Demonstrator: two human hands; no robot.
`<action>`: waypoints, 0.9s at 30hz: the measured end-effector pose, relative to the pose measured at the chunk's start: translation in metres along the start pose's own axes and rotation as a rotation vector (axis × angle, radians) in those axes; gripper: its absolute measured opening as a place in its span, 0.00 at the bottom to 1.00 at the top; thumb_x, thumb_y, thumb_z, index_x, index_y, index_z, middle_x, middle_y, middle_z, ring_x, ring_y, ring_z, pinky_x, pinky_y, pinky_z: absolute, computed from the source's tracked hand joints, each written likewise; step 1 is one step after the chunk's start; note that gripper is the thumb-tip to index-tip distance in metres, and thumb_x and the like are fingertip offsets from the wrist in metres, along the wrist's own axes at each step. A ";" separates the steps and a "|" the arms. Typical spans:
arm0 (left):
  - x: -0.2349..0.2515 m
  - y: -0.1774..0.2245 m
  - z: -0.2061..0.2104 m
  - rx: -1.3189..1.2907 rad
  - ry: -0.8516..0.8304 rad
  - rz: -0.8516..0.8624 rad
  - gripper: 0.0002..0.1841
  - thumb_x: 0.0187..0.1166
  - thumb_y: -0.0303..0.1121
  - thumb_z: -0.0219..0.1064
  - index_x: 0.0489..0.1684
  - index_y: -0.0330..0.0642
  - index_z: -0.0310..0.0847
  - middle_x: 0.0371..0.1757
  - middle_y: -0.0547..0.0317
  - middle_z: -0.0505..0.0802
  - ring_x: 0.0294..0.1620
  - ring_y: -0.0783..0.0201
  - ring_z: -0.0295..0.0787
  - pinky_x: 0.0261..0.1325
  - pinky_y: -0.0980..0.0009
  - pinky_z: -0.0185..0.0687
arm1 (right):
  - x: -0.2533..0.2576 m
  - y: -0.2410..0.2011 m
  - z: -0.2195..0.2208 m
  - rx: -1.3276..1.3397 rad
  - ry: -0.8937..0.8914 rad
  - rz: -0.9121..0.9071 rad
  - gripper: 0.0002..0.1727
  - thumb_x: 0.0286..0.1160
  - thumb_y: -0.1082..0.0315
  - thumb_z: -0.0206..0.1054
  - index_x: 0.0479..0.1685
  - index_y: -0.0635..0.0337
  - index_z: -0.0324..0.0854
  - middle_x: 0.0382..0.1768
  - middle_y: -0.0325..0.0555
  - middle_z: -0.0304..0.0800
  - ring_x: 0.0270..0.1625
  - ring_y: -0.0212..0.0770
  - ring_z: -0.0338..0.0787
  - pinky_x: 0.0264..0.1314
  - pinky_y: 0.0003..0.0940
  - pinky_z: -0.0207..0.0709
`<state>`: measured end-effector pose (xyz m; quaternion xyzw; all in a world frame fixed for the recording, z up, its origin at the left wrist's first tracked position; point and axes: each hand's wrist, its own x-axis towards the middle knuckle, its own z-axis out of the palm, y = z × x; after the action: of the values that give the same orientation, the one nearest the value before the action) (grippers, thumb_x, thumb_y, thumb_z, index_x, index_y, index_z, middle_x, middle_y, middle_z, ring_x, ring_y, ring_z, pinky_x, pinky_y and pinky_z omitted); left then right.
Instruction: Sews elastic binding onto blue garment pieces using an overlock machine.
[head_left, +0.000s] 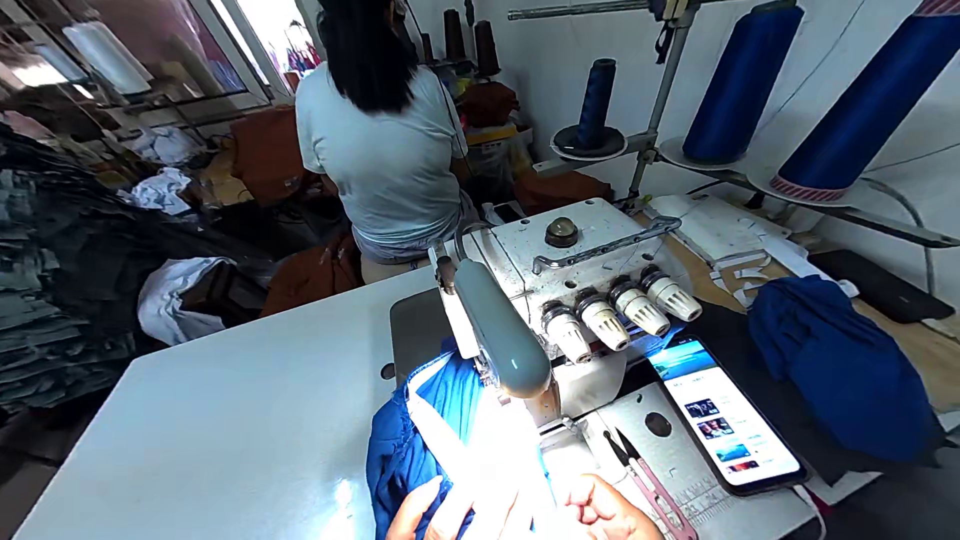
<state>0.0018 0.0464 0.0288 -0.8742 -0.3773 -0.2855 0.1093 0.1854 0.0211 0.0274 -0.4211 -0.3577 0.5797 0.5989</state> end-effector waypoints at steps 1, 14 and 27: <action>0.001 -0.001 0.000 0.002 -0.002 -0.011 0.14 0.86 0.29 0.59 0.56 0.48 0.94 0.60 0.62 0.96 0.67 0.57 0.79 0.76 0.61 0.51 | 0.002 -0.002 0.002 0.007 0.009 -0.008 0.14 0.69 0.86 0.61 0.50 0.61 0.74 0.31 0.27 0.87 0.30 0.22 0.86 0.35 0.22 0.82; 0.008 -0.006 -0.007 0.021 -0.060 -0.031 0.15 0.84 0.28 0.60 0.56 0.49 0.94 0.60 0.61 0.96 0.61 0.57 0.79 0.65 0.59 0.53 | 0.014 0.000 0.006 -0.110 0.037 -0.117 0.17 0.63 0.86 0.65 0.45 0.59 0.68 0.32 0.28 0.80 0.28 0.18 0.79 0.30 0.15 0.75; 0.014 -0.011 -0.002 -0.054 -0.025 0.005 0.15 0.84 0.28 0.59 0.54 0.48 0.93 0.61 0.60 0.95 0.67 0.56 0.80 0.78 0.61 0.53 | 0.021 -0.001 0.008 -0.107 0.021 -0.157 0.16 0.61 0.86 0.66 0.42 0.59 0.70 0.31 0.29 0.79 0.28 0.18 0.79 0.30 0.14 0.75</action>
<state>0.0010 0.0613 0.0388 -0.8813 -0.3687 -0.2842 0.0814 0.1800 0.0430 0.0298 -0.4293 -0.4136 0.5066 0.6229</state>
